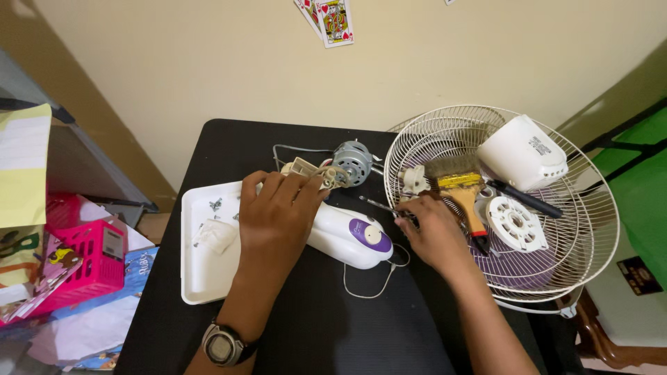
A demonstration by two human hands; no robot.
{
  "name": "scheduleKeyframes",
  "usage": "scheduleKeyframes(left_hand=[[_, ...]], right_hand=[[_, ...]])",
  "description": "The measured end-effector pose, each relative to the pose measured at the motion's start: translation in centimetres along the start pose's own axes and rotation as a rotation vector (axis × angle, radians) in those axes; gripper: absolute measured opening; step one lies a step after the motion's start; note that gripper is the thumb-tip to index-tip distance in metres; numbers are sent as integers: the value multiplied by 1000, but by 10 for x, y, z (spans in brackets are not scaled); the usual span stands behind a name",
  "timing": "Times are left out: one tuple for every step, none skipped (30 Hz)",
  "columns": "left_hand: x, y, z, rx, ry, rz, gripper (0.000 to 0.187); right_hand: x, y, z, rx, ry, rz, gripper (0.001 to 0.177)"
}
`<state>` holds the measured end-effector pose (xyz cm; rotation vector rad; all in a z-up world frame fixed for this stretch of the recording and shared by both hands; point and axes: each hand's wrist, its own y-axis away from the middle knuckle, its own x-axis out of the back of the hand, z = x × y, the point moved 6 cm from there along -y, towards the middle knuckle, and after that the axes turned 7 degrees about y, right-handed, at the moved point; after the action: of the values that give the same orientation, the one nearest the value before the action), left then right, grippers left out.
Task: The person uses a screwdriver to remove and reinsert screws from a small white plastic fan component on a table. They repeatedly loosen and tighten the same screw while holding the component, then lift the fan motor to show the assembly.
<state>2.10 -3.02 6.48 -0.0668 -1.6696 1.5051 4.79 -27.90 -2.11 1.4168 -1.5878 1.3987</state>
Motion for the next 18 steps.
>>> scheduleKeyframes(left_hand=[[-1,0,0,16,16,-2,19],[-2,1,0,31,33,-4,19],[-2,1,-1,50,46,-4,19],[-2,1,-1,49,52,-3,20],[-2,0,-1,49,58,-1,20],[-2,0,-1,49,63,1,21],[-2,-1,-1,51,79,-7,20],[-2,-2,-2,53,95,-15,19],[-2,-4,-4,53,110,-22,18],[-2,-6,-5,51,120,-35,18],[-3,-7,-6,51,131,-47,18],[-5,-8,-8,51,141,-60,19],[-5,-8,-8,52,152,-67,18],[-6,-8,-9,53,162,-74,17],[-7,-8,-10,54,172,-81,16],[-8,-9,-11,61,183,-76,16],[-9,-8,-11,69,195,-73,16],[-10,-7,-11,78,207,-69,15]], right_hand=[[-2,1,1,4,-7,11,27],[-4,1,2,7,-13,22,28],[-6,1,2,15,-20,32,29],[-8,1,2,17,-39,41,26],[-9,1,3,21,-58,49,24],[-10,2,3,25,-76,57,22],[-11,1,3,18,-62,48,22],[-11,0,3,11,-48,39,22],[-11,-1,2,5,-35,32,23],[-7,-2,-1,30,-56,83,24],[-3,-3,-5,56,-77,134,26],[1,-4,-9,81,-98,184,27],[4,-5,-12,73,-106,210,27],[7,-5,-16,65,-114,236,26],[11,-6,-19,57,-123,263,25],[13,-9,-23,64,-125,270,24],[15,-11,-27,71,-126,277,24],[17,-13,-31,78,-128,283,23]])
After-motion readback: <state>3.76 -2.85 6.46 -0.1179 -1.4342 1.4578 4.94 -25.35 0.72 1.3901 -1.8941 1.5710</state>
